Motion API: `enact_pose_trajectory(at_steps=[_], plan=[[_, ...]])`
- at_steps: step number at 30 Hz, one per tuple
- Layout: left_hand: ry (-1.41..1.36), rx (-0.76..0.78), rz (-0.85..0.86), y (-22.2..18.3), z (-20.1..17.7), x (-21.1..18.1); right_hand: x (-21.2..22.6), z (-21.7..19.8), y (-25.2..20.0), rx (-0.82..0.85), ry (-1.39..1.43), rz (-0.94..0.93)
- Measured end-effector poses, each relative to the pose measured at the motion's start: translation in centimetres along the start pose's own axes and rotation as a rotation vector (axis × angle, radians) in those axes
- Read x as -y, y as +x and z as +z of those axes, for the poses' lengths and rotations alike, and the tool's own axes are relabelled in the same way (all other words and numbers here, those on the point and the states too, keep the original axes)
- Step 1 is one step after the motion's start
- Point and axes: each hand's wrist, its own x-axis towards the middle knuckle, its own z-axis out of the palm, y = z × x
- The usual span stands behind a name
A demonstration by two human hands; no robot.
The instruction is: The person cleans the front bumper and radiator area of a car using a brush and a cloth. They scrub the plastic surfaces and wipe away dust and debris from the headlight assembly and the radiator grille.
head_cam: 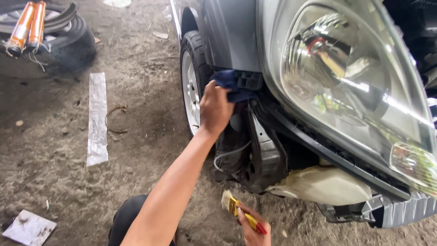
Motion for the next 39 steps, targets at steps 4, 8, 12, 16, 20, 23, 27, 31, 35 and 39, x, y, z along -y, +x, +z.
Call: enact_pose_trajectory(at_steps=[4, 8, 12, 16, 20, 23, 27, 31, 35, 39], plan=[[-0.094, 0.154, -0.168, -0.7, -1.5, 1.8, -2.6, -1.8, 1.8, -0.047, -0.147, 0.021], [-0.048, 0.151, 0.140, 4.0, -3.5, -1.7, -2.9, -2.9, 2.3, -0.083, -0.116, -0.043], [0.033, 0.279, 0.236, 4.4, -3.5, 0.3, -1.3, -2.7, 1.7, -0.018, -0.030, -0.121], [-0.080, 0.410, -0.210, -0.2, -4.3, 1.1, -0.2, -2.7, 0.9, -0.052, 0.040, -0.108], [0.003, 0.451, -0.440, 0.7, -6.3, -2.0, 4.8, -3.1, 0.3, -0.151, -0.175, -0.625], [-0.106, 0.332, -0.498, 1.8, -8.5, -5.0, 12.5, -0.9, -2.7, -0.308, -0.151, -1.111], [-0.216, 0.182, -0.361, -0.2, -9.4, -5.1, 20.7, 2.4, -4.2, -0.321, -0.231, -1.371], [-0.231, 0.141, -0.173, 0.3, -9.4, -4.4, 22.3, 5.7, -0.2, -0.328, -0.292, -1.511], [-0.240, 0.046, -0.260, 0.1, -9.8, -5.0, 20.1, 5.1, -1.3, -0.547, -0.212, -1.392], [-0.299, 0.027, -0.447, -0.4, -8.8, -6.4, 19.3, 3.2, -3.2, -0.801, -0.001, -1.269]])
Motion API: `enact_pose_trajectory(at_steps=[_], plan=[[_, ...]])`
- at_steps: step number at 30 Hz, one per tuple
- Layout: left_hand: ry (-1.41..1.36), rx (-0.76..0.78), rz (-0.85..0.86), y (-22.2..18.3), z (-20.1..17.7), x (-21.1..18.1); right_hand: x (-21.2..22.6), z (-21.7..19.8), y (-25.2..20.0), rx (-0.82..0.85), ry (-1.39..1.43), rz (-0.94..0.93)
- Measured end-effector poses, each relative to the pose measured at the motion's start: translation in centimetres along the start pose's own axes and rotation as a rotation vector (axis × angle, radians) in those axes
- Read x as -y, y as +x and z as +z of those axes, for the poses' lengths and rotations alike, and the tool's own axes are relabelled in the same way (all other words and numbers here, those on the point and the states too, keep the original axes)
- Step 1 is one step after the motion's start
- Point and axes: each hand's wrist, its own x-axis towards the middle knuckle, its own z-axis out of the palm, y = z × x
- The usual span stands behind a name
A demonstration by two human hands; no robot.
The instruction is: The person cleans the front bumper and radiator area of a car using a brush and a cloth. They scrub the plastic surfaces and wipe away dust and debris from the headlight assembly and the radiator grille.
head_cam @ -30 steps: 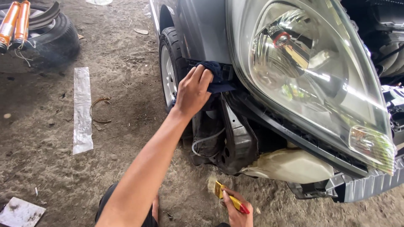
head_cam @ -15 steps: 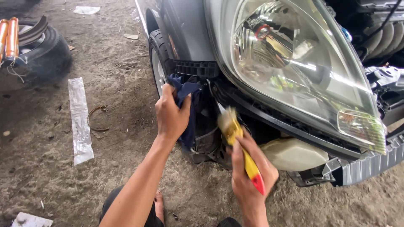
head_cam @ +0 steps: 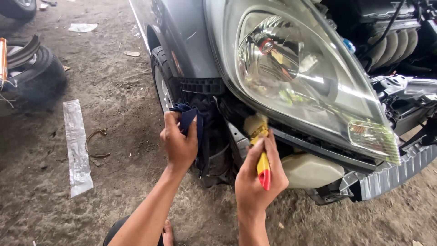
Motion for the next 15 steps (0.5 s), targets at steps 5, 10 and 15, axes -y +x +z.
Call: enact_pose_trajectory(at_steps=[5, 10, 15], plan=[[-0.049, 0.071, -0.081, -0.9, 0.9, -1.1, 0.0, 1.3, 2.7, 0.259, 0.164, 0.146], [0.021, 0.045, -0.123, -0.8, 1.5, -0.4, 1.5, -0.4, 3.4, 0.243, -0.245, -0.040], [-0.092, 0.088, -0.273, -1.4, 1.4, -0.6, -0.5, 1.8, 3.8, 0.712, -0.276, -0.418]])
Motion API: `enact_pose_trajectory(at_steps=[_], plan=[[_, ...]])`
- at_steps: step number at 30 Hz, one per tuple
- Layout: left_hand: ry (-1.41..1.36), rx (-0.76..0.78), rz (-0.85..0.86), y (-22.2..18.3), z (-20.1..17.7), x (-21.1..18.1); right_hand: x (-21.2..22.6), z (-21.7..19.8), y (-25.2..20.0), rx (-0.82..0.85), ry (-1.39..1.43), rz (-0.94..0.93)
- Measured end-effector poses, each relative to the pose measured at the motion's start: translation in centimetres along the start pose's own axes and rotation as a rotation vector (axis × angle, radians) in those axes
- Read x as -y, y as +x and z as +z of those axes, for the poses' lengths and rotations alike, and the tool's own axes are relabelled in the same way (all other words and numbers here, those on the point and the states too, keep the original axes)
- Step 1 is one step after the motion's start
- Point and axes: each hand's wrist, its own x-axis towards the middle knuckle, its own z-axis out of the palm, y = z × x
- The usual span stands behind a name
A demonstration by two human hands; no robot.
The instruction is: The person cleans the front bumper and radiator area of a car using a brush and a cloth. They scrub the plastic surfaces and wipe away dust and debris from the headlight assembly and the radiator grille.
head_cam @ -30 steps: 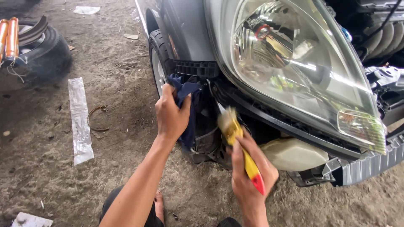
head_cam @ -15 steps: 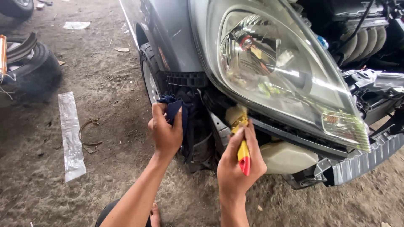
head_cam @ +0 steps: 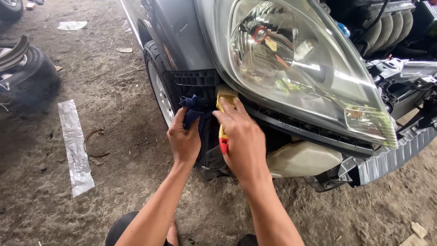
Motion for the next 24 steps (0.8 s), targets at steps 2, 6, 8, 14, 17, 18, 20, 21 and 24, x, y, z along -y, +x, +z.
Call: enact_pose_trajectory(at_steps=[2, 6, 8, 14, 17, 18, 20, 21, 24], plan=[[0.017, 0.009, -0.003, -0.1, 0.0, -0.5, 1.2, -1.0, 0.4, -0.054, -0.017, 0.055], [-0.032, 0.021, 0.033, 0.1, 0.1, -1.6, 0.6, -0.6, -0.1, 0.047, -0.038, 0.133], [-0.013, 0.030, 0.025, -0.5, 0.1, -1.3, 1.7, -1.9, -0.5, 0.059, -0.058, 0.163], [-0.002, 0.071, 0.038, -0.6, 0.2, -1.2, 1.3, -2.8, -0.6, 0.021, -0.053, 0.099], [-0.068, 0.096, 0.078, -0.1, 0.2, -2.2, 1.3, -4.5, -0.5, 0.106, -0.071, 0.185], [-0.090, 0.118, 0.075, -0.6, -0.2, -2.1, 1.6, -5.3, -1.0, 0.178, -0.050, 0.256], [-0.075, 0.126, 0.066, -0.6, 0.0, -1.6, 0.0, -3.9, -0.8, 0.162, 0.036, 0.142], [-0.059, 0.133, 0.063, -0.6, 0.2, -1.4, -0.9, -3.1, -0.7, 0.142, 0.124, 0.025], [-0.015, 0.121, 0.050, -0.5, 0.9, 0.5, 0.5, -4.2, -0.7, 0.133, -0.016, 0.124]])
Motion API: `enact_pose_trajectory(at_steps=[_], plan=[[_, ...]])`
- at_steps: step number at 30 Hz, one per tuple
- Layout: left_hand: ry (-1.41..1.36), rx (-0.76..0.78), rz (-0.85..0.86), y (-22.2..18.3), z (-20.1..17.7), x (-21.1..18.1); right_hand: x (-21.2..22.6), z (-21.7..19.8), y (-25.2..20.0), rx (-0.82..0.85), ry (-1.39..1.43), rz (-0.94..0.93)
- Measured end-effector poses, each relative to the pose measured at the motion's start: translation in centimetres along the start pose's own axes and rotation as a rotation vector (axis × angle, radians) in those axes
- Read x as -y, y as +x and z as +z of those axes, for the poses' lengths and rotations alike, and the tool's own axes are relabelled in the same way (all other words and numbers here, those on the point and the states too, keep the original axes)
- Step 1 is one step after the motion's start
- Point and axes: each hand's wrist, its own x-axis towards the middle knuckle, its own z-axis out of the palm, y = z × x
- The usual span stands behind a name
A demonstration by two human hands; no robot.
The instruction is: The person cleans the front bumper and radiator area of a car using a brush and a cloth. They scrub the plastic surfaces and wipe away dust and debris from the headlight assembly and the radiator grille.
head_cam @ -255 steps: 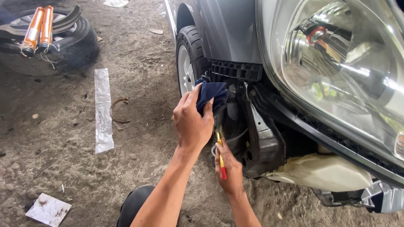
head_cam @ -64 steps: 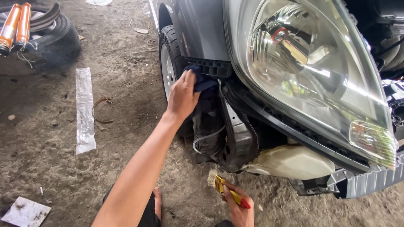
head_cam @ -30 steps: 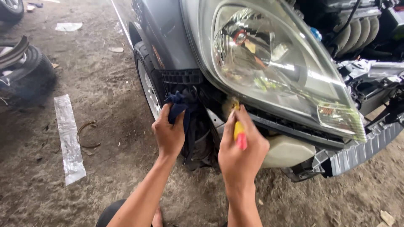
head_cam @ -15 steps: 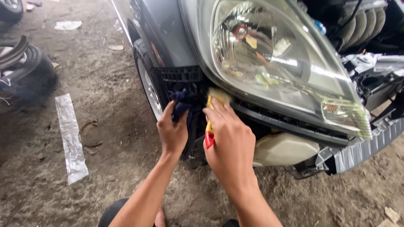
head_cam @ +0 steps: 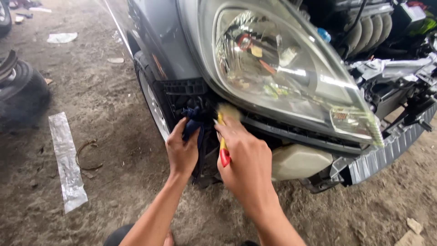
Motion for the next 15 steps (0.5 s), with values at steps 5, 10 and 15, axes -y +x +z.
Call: enact_pose_trajectory(at_steps=[5, 10, 15], plan=[[-0.064, 0.058, -0.036, -0.7, -0.3, -2.4, -1.3, 1.0, 0.2, -0.019, 0.156, -0.082], [-0.102, 0.059, -0.103, -0.5, 0.0, -3.2, -0.3, -0.2, 0.0, -0.061, 0.043, 0.043], [-0.135, 0.060, -0.113, -0.9, 0.1, -3.7, -1.5, 1.4, 0.1, -0.058, 0.129, -0.045]])
